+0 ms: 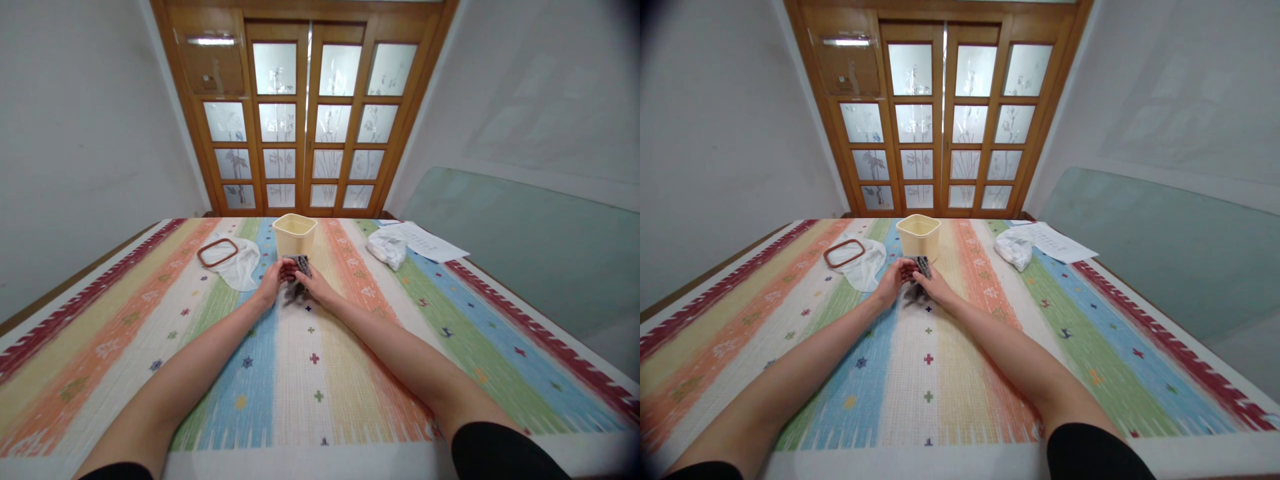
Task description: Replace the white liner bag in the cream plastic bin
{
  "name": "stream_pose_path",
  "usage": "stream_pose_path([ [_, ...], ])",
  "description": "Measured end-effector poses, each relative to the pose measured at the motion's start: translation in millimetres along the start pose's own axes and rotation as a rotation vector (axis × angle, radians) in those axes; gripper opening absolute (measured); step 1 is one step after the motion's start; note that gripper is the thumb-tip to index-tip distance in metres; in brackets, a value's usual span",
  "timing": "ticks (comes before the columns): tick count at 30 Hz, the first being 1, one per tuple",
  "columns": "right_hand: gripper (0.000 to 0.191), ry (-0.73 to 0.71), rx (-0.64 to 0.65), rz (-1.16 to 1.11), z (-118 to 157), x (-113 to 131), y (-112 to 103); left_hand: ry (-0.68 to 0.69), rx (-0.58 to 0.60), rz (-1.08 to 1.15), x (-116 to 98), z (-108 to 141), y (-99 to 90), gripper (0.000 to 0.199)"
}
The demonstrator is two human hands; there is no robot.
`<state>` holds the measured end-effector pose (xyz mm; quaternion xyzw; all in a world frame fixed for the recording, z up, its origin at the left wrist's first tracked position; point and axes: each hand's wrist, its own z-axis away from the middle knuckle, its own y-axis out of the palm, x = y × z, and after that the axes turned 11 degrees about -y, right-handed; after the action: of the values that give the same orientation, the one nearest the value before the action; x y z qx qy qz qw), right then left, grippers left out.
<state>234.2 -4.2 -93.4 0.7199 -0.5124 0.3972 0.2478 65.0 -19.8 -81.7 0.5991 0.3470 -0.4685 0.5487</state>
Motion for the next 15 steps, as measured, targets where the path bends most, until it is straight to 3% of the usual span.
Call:
stream_pose_path([
  [2,0.054,0.080,-0.078,-0.076,0.9,-3.4,2.7,-0.016,0.055,0.000,-2.8,1.3,0.3,0.064],
  [4,0.052,0.179,-0.167,-0.129,1.4,-7.0,1.0,0.000,0.038,-0.013,-5.4,0.5,-0.8,0.066],
  [10,0.036,0.390,-0.315,-0.114,-3.5,-10.0,-7.7,0.131,-0.345,-0.213,-3.3,-12.8,-22.3,0.035],
  [13,0.035,0.383,-0.419,-0.070,-13.3,0.0,-14.0,0.080,-0.393,-0.231,4.9,-19.3,-35.5,0.031],
  [15,0.037,0.296,-0.502,-0.003,-23.2,13.2,-22.9,0.072,-0.399,-0.254,11.1,-21.5,-39.1,0.029],
])
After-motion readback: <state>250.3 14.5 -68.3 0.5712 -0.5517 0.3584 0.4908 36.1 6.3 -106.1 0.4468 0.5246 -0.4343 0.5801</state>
